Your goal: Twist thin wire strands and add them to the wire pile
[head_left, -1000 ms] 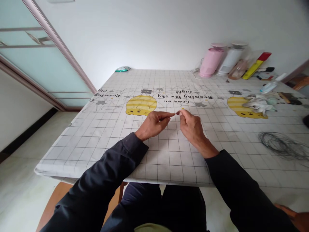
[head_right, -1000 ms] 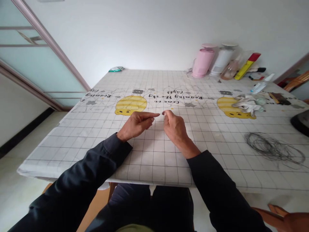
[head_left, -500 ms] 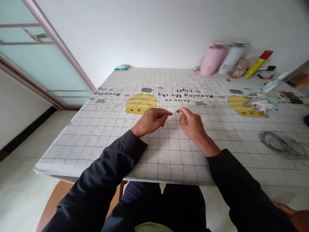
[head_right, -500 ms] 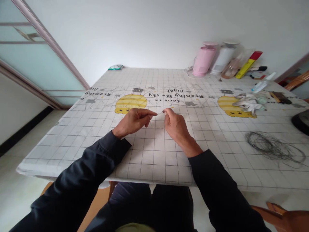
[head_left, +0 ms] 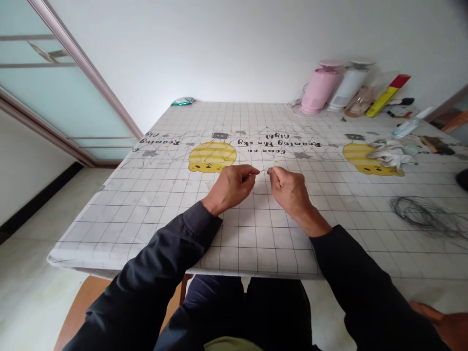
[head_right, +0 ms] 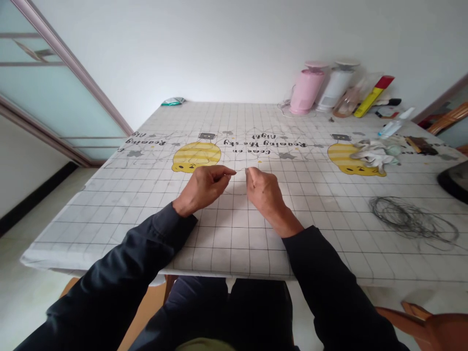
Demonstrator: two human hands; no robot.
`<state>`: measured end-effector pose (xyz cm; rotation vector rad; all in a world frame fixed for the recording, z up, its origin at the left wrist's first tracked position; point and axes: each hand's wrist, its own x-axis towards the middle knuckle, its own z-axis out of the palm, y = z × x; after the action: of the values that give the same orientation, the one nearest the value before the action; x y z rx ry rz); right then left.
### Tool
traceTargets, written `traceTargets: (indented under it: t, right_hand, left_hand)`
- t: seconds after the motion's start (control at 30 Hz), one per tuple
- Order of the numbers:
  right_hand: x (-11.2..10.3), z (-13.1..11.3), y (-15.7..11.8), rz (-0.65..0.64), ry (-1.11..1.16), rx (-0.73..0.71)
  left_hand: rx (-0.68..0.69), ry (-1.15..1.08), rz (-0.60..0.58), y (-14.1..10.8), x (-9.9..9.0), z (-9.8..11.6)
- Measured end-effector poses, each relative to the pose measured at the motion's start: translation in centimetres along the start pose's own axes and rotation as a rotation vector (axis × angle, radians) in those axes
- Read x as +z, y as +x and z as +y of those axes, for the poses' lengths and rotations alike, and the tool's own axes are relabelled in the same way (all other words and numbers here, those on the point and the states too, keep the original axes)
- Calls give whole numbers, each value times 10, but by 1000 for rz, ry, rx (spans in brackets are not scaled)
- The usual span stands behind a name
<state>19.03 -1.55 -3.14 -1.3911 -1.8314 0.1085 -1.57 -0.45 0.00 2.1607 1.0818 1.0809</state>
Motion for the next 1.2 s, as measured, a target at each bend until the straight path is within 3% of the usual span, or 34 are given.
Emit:
traceTargets:
  t: [0.27,0.6,0.8,0.9,1.03,1.2]
  right_hand:
    - [6,-11,-2,38,0,43]
    - [15,-7,-2,147,-69,21]
    - [20,-12,0,168,-43,94]
    - [22,-11,1,189,-25,90]
    - [18,-7,1,126,84,83]
    - [6,-9,3,-68,372,158]
  left_hand:
    - [84,356,13,-13,25,12]
    - [-47,325,-14,-11,23,16]
    - [-34,374,-93,-11,33,18]
    - [-32,356,-71,-11,32,16]
    - [10,339,5,-8,21,6]
    - [126,361,-48,-4,4,-7]
